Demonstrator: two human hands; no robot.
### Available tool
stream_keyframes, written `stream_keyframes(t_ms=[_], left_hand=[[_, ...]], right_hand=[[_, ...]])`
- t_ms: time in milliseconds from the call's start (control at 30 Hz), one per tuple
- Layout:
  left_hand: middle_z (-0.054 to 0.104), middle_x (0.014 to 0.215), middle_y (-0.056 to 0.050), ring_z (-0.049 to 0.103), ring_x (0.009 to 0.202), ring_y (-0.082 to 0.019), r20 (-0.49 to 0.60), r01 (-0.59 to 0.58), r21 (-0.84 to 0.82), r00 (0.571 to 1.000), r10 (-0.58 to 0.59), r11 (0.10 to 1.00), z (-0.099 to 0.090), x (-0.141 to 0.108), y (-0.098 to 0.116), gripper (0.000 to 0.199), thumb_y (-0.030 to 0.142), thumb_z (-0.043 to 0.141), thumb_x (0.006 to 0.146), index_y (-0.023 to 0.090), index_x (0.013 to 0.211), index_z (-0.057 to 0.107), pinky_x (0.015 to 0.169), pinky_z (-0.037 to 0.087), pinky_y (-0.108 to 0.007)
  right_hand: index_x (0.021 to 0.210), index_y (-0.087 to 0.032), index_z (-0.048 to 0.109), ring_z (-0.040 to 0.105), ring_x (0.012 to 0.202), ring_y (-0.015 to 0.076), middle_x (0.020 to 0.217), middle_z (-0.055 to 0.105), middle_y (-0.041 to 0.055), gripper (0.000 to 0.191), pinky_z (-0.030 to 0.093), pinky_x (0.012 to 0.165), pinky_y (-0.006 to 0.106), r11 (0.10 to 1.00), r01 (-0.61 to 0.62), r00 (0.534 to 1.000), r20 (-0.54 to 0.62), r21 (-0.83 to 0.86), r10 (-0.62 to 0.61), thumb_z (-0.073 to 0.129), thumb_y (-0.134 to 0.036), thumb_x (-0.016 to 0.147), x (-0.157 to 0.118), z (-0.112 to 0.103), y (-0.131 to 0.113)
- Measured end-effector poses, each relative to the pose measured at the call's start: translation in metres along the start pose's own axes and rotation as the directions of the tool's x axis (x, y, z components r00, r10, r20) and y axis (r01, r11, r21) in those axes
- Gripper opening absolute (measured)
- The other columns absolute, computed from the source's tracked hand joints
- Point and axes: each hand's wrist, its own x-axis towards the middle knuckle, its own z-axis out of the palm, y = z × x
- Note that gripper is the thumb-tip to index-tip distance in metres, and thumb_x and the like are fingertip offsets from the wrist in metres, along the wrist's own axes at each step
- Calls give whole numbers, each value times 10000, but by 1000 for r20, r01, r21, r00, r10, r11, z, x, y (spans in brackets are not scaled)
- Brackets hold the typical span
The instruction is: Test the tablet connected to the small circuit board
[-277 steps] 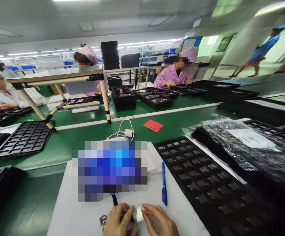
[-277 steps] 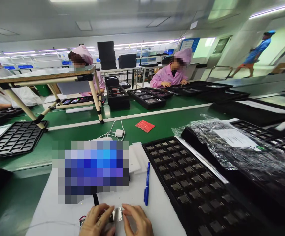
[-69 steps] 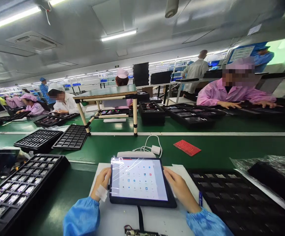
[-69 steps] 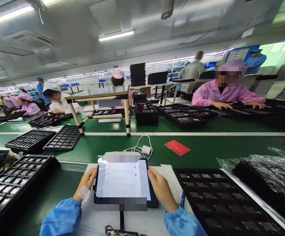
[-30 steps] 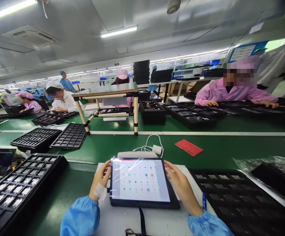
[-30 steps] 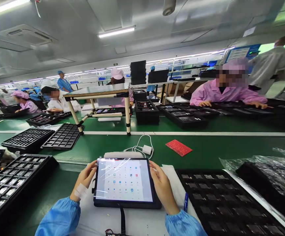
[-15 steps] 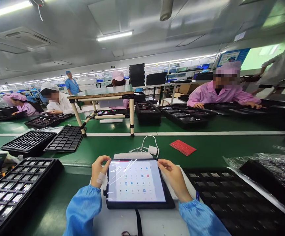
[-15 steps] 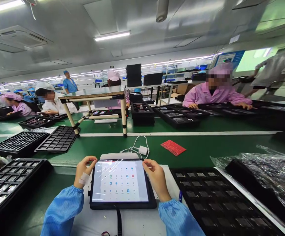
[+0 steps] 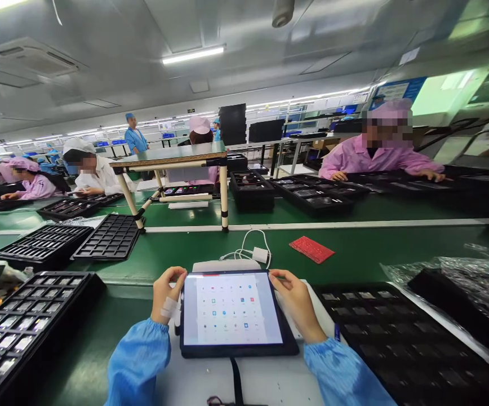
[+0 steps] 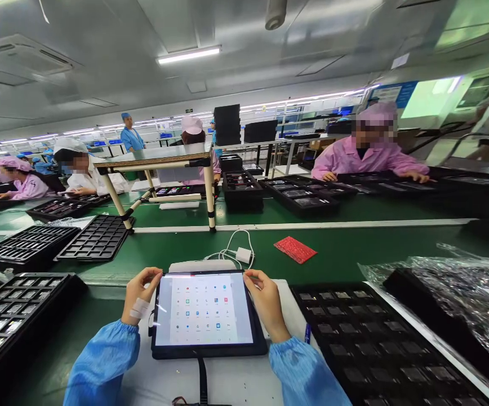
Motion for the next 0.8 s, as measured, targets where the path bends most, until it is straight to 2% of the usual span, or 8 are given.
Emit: stream_keyframes(t_ms=[233, 333, 467, 800], left_hand=[[671, 794, -69, 626, 762, -209, 4, 49, -53, 999, -49, 997, 3, 1, 0, 413, 543, 620, 608, 160, 756, 656, 749, 503, -317], [672, 797, -74, 627, 770, -209, 6, 79, -73, 997, -78, 994, 4, 3, 0, 428, 538, 630, 586, 153, 770, 660, 760, 504, -315], [669, 845, -76, 630, 827, -208, 16, 124, -120, 992, -123, 985, 5, 5, -2, 535, 542, 651, 568, 137, 918, 651, 805, 500, -311], [665, 873, -113, 581, 805, -193, 138, 275, -224, 959, -249, 935, -1, 5, 6, 687, 586, 679, 522, 54, 954, 634, 706, 447, -270]], right_hand=[[816, -133, 610, 624, 772, 239, 844, 672, 121, 507, 482, 713, 344, 999, -49, 999, -15, 17, 49, 663, -551, 535, 4, 3, 4], [802, -138, 596, 622, 804, 238, 854, 665, 120, 493, 485, 773, 352, 998, -46, 999, -25, 41, 47, 669, -533, 517, 5, 4, 4], [848, -149, 582, 617, 873, 236, 861, 652, 104, 513, 479, 860, 353, 997, -32, 998, -57, 77, 37, 691, -490, 480, 5, 5, 2], [810, -129, 635, 631, 847, 235, 864, 679, 113, 477, 497, 810, 346, 989, -73, 995, -54, 127, 81, 674, -466, 476, 3, 4, -2]])
